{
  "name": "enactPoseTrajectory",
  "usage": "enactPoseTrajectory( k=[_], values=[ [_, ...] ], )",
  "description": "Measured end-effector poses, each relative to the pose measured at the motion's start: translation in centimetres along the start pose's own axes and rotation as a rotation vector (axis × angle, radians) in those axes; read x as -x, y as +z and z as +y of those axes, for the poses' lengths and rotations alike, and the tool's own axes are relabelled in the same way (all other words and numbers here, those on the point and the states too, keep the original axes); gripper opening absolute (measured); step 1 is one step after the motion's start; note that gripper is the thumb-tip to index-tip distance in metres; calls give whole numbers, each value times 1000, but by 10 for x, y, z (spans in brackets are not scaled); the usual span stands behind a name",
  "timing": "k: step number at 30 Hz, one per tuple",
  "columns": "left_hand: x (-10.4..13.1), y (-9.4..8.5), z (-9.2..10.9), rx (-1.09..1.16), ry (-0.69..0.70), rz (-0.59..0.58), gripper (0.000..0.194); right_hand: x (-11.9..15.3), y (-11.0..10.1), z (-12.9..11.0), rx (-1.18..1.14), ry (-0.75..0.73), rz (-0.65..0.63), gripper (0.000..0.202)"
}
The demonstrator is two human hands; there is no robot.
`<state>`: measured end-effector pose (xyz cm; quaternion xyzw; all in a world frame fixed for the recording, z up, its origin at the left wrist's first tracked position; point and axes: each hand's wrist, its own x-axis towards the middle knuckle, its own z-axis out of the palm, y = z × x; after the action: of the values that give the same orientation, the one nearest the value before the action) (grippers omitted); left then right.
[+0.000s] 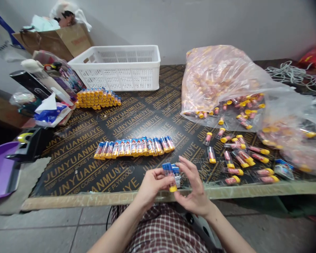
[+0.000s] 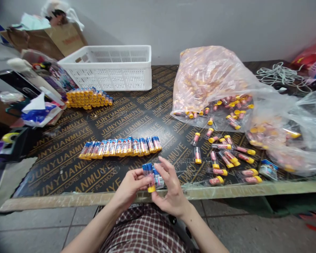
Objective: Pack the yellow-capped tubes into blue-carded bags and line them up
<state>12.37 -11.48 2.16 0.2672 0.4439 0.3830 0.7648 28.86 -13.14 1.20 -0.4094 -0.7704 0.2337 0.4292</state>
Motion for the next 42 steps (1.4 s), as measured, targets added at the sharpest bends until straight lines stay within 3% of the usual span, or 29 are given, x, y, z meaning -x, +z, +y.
enactPoseTrajectory(
  k=[4,7,18,28,31,35,38,42],
  values=[
    [3,4,-2,-56,-44,-37,32,-10,-6,0,-114,28,-204,85],
    [2,4,1,-16,-52,-61,31,-12,-8,0,-112,8,-259,85],
    [3,4,4,33,-63,-21,29,-10,-1,-2,-183,30,-174,86],
    [5,5,10,27,-43,15,34,-12,-2,-4,-198,60,-179,83],
    [-3,-13,35,-152,121,135,35,-13,-8,1,-218,93,-170,84],
    [-24,-50,84,-597,449,482,44,-13,-16,16,-189,137,-67,78],
    [-40,-70,107,-1014,514,635,41,-12,-19,21,-87,163,-44,71],
    [-45,-73,112,-1310,509,687,43,-12,-26,29,109,182,-48,58]
  ],
)
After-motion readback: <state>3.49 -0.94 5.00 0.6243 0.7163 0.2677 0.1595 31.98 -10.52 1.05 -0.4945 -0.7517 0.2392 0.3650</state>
